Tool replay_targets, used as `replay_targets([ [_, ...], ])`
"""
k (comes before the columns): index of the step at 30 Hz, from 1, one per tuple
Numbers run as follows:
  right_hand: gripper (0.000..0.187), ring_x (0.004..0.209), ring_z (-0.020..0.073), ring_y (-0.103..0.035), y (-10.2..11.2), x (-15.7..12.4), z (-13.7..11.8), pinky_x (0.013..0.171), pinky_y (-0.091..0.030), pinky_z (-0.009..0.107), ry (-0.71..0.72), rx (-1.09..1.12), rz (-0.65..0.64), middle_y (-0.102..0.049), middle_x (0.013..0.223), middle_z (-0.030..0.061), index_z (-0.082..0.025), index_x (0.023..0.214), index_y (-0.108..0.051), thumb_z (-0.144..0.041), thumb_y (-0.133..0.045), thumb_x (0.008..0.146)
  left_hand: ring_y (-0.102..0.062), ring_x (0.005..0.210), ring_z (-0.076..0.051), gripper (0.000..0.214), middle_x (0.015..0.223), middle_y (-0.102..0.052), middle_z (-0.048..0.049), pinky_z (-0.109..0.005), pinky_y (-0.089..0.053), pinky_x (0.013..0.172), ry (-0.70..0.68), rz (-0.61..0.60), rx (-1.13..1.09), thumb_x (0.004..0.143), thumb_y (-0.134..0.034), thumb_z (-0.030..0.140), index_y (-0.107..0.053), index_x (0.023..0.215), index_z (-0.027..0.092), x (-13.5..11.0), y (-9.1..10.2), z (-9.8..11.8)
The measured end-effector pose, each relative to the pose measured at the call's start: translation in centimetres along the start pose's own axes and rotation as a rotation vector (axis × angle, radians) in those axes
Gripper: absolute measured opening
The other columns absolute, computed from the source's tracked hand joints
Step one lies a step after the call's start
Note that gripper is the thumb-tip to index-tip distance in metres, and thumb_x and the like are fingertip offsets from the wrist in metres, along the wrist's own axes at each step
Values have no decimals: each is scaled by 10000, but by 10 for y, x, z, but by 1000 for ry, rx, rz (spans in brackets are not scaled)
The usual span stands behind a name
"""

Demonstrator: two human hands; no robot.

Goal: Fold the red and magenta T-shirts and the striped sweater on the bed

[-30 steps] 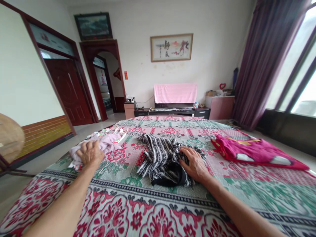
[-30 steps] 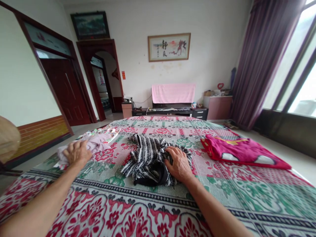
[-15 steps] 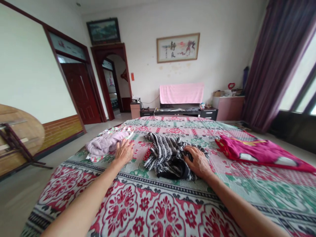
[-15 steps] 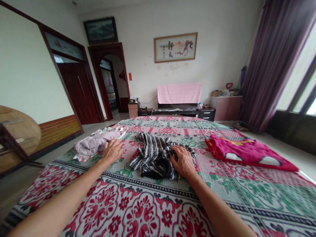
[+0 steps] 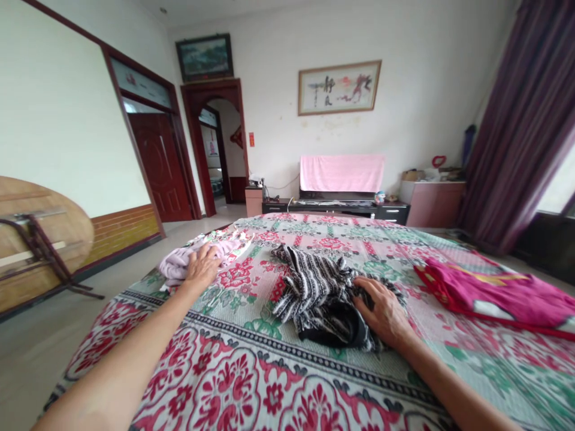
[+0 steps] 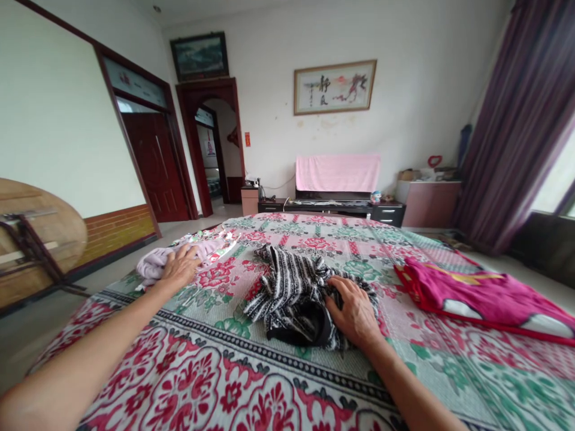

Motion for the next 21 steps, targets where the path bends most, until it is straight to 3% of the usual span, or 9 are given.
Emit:
replay_targets([
  [6, 283, 1082, 244, -568, -1, 1, 0, 953, -432, 444, -9, 1, -14, -617, 1173, 81, -221, 1081, -571, -315, -485, 829, -236, 1338, -314, 372, 1374, -484, -77, -524, -262, 965, 86, 31, -34, 829, -366, 104, -710, 874, 238, 0, -13, -38],
  [12, 283, 1088, 249, -559, -1, 2, -1, 958, -417, 442, -41, 13, -15, -625, 1158, 80, -220, 1079, -577, -283, -497, 815, -237, 1327, -347, 270, 1364, -490, -86, -538, -262, 970, 117, 4, 7, 769, -486, 150, -696, 925, 216, -7, -13, -27],
  [15, 276, 1074, 242, -563, 0, 2, -1, 956, -415, 428, -49, 23, -13, -628, 1149, 76, -220, 1071, -584, -272, -498, 815, -278, 1298, -375, 301, 1330, -501, -124, -548, -278, 972, 153, 62, -50, 763, -495, 187, -691, 991, 188, -4, 7, -5],
  [17, 275, 1070, 239, -562, 0, 2, 0, 955, -414, 423, -53, 30, -9, -632, 1138, 76, -212, 1069, -586, -264, -497, 814, -363, 1255, -350, 352, 1305, -520, -142, -506, -316, 976, 116, 78, -194, 771, -467, 190, -675, 1055, 170, 0, 19, 22],
  [21, 306, 1060, 223, -561, -2, 1, 5, 955, -409, 404, -51, 59, 10, -639, 1121, 62, -211, 1038, -593, -165, -474, 760, -575, 1024, -240, 344, 1104, -658, -97, -329, -423, 913, -129, -118, -605, 797, -463, 326, -702, 982, 162, 0, 25, 106],
])
Point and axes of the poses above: each hand's wrist, its own x-axis towards the middle knuckle, its own y-axis out of the back of the hand, z = x × y, the point moved 8 cm from there along x, towards the middle knuckle
